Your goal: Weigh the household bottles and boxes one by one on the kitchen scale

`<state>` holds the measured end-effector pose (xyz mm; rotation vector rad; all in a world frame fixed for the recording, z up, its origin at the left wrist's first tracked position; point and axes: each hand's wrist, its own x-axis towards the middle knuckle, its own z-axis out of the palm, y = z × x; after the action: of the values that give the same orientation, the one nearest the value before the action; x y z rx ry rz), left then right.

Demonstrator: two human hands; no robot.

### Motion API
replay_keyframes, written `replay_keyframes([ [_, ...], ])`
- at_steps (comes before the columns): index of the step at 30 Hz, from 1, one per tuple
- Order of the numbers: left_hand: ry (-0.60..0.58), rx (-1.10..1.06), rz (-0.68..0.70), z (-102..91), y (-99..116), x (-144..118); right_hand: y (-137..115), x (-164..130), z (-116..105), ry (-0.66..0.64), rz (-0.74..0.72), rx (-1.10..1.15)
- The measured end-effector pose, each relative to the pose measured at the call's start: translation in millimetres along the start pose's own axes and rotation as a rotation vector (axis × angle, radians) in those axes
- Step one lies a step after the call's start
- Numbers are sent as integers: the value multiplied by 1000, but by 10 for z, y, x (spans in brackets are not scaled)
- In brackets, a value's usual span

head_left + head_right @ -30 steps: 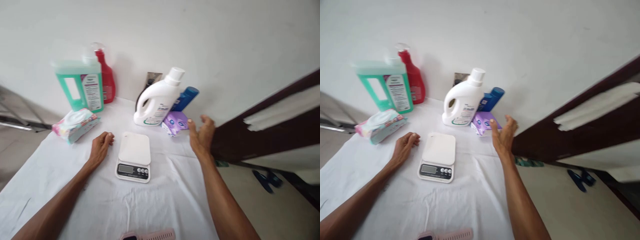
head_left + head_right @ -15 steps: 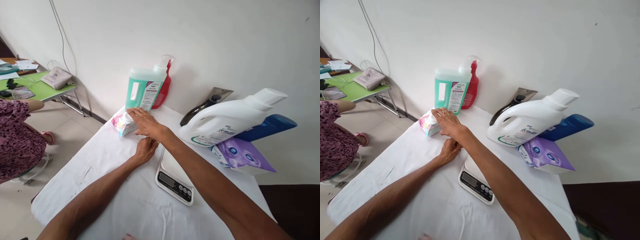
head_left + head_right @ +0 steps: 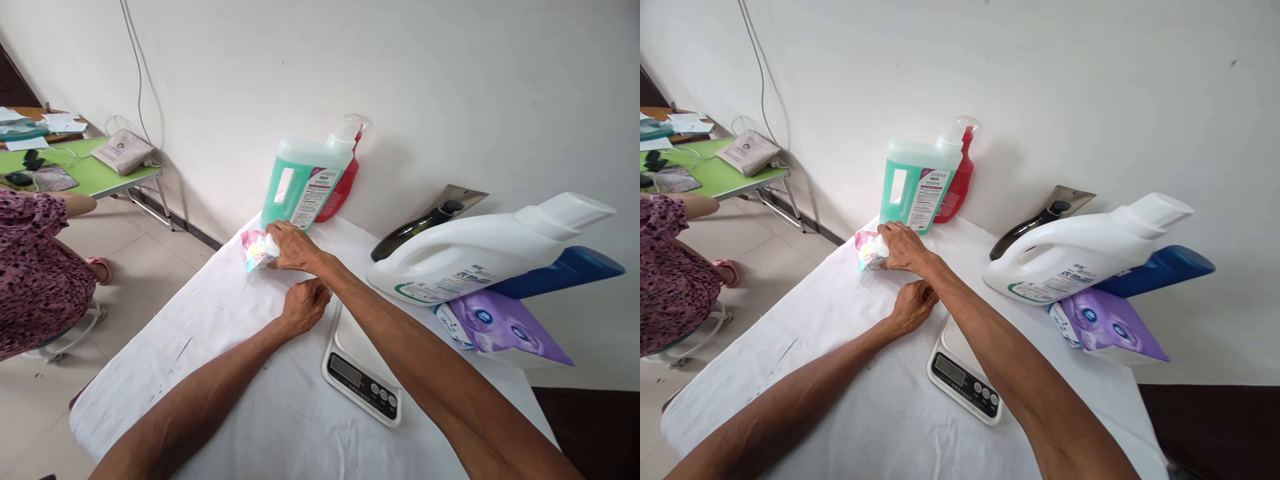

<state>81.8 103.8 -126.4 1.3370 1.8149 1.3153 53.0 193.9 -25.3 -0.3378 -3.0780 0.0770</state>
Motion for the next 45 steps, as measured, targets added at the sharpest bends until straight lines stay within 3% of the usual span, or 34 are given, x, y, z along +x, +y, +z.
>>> replay_keyframes([
  [5,-35,3,-7,-44,6,9,175,-361,-93,284,129,131],
  [10,-77,18,32,-73,15,15,255,-1128,-624,451,200,53],
  [14,-73,21,19,-88,31,13,212,-1805,-992,403,290,-18],
  [18,-59,51,22,-111,63,7,211,-2245,-906,274,328,-1],
  [24,-65,-3,1,-131,128,5,167,-2339,-589,43,402,24],
  [32,-53,11,6,-145,159,3,44,-2166,-625,-112,389,-57],
  [36,-42,21,7,-147,158,8,84,-2187,-658,-115,396,39],
  [38,-44,21,-1,-154,166,9,114,-2278,-690,-45,423,165],
  [40,-49,18,-7,-160,174,9,137,-2436,-692,139,473,336],
  [42,-51,15,-7,-163,178,9,146,-2639,-610,460,547,528],
  [45,-51,2,0,-159,176,9,148,-2935,-274,1065,743,730],
])
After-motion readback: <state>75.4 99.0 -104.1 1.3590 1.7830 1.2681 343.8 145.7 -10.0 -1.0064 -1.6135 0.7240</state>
